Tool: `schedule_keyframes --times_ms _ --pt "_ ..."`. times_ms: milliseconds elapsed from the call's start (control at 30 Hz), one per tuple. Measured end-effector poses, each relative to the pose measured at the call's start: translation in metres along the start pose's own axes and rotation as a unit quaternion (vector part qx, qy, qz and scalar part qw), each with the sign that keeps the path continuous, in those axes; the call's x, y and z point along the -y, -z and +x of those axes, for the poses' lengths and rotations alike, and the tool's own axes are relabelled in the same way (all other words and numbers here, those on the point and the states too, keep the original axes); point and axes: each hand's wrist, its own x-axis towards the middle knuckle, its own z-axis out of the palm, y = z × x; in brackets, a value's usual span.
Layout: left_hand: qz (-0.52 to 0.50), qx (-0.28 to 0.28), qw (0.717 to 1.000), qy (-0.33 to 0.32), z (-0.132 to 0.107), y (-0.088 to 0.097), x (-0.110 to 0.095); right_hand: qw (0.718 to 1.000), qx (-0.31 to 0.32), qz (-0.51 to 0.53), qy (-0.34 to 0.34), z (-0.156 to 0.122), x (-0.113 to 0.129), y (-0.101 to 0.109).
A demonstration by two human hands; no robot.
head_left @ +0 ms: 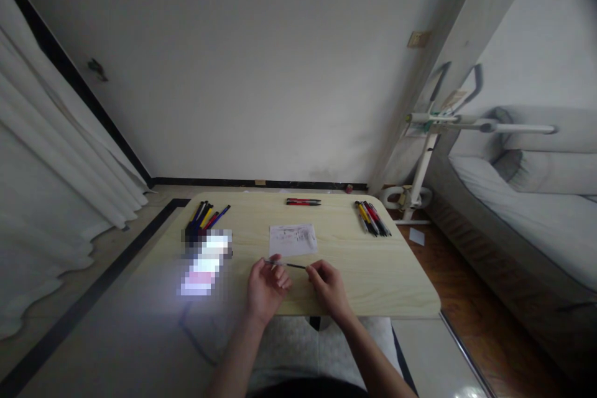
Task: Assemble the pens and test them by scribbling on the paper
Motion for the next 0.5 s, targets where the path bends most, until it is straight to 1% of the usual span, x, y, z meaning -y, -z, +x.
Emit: schedule_keyframes --times_ms 200,367,500 --pt "-0.006 -0.003 1.000 0.009 -0.0011 -0.0029 0.0004 0.999 0.002 -0.030 0.017 0.0003 -0.0013 -0.0026" --pt "-0.006 -0.009 1.000 0.010 -0.0015 -0.0051 0.0002 1.000 0.000 -0.018 0.011 0.0010 -0.0034 -0.0030" --pt "-0.012 -0.003 1.000 0.010 -0.0018 -0.0038 0.0003 1.000 0.000 -0.014 0.014 0.0007 -0.0040 -0.0031"
